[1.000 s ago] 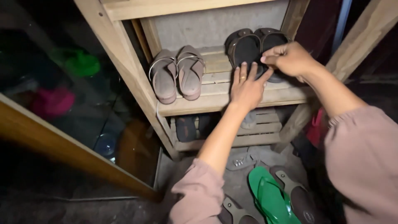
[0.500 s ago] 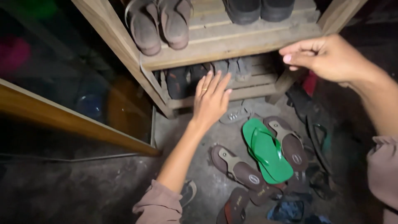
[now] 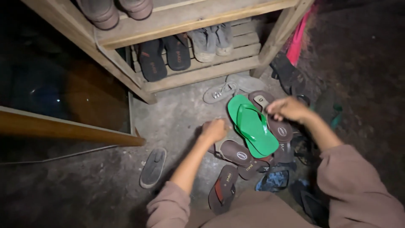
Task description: The recorder is organizing various shoes, sandals, and slippers on and around a wooden shoe rack.
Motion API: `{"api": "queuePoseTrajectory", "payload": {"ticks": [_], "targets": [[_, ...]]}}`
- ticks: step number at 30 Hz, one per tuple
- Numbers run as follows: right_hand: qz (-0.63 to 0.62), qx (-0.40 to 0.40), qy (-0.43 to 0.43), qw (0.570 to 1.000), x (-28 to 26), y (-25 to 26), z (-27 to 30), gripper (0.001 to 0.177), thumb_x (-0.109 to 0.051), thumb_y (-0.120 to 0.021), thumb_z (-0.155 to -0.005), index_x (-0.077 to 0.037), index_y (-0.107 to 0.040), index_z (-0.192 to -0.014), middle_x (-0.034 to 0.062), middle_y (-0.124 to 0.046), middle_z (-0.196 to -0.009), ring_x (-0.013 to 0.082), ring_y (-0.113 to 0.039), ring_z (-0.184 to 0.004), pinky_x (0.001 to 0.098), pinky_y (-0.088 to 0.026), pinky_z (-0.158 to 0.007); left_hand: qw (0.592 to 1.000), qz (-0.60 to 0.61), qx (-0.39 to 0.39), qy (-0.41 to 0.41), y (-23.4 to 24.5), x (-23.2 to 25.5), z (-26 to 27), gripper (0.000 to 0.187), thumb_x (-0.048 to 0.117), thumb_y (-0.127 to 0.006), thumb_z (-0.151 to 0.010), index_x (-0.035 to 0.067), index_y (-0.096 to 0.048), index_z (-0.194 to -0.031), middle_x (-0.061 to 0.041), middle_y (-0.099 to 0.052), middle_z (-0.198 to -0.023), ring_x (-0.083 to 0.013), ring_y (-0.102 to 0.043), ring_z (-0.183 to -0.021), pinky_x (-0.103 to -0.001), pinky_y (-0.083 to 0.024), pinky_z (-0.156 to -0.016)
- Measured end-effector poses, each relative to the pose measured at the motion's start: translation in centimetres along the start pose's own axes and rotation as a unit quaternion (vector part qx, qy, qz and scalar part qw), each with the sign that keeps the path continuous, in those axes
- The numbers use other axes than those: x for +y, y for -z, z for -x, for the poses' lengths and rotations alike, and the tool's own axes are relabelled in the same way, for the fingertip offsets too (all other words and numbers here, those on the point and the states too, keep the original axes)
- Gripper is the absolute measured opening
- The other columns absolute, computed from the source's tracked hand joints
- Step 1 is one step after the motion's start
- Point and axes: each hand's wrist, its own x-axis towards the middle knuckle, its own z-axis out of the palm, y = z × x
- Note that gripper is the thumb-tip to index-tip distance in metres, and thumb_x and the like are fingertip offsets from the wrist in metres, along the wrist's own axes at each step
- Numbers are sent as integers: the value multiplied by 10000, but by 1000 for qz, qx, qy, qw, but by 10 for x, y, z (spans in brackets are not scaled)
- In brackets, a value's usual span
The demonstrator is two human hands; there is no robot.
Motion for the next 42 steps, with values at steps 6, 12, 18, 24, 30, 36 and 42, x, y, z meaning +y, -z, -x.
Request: {"api": "queuePoseTrajectory", "payload": {"ticks": [6,12,18,24,30,36,42], "targets": [[171,60,2,983,7,-60,6,352,-243,-805,-821,-44,-748,-1105,114,-727,-846,222,-665,-724,373,-526,-650,979,146,20,144,-12,68,-11,633,497,-655,-946,24,-516,-1342,-292,-687,-1148,-489,-661,-1080,-585,-529,-912],[294,118,20,948,-36,-70,11,548,-366,-872,-720,-36,-632,-1086,168,-712,-837,297,-684,-781,422,-514,-706,981,112,56,151,-69,56,-63,613,160,-609,-921,25,-349,-1459,-331,-701,-1098,-490,-698,-1038,-580,-538,-910],[108,64,-21,992,-26,-38,12,236,-239,-768,-877,-69,-685,-1017,83,-671,-747,194,-622,-651,363,-499,-598,975,164,81,124,-23,32,-43,437,120,-659,-876,30,-555,-1290,-336,-702,-1023,-488,-692,-1018,-544,-566,-867],[73,43,52,995,8,-55,11,136,-167,-699,-933,-59,-733,-1008,28,-694,-784,137,-632,-699,322,-518,-637,982,143,83,89,61,-16,9,450,84,-661,-827,62,-608,-1273,-342,-681,-1003,-485,-677,-1022,-544,-557,-870],[203,44,128,970,-1,-97,6,216,-218,-727,-889,-108,-789,-1064,44,-810,-937,131,-744,-839,299,-569,-792,990,62,24,125,-11,-67,4,412,63,-594,-879,33,-577,-1290,-351,-667,-1099,-514,-653,-1073,-574,-535,-894],[270,44,13,962,-25,-151,-4,399,-363,-695,-919,-75,-737,-1191,147,-755,-1084,278,-709,-1009,372,-533,-909,984,113,42,134,0,-35,17,482,24,-541,-888,58,-528,-1369,-372,-651,-1096,-533,-638,-1064,-587,-520,-890],[-34,58,-39,997,64,-174,-76,449,-344,-525,-949,-80,-716,-1258,97,-699,-1312,228,-606,-1236,336,-424,-1030,989,97,70,86,-15,-28,10,428,-9,-606,-808,-8,-605,-1235,-323,-662,-1149,-506,-654,-1074,-567,-539,-889]]}}
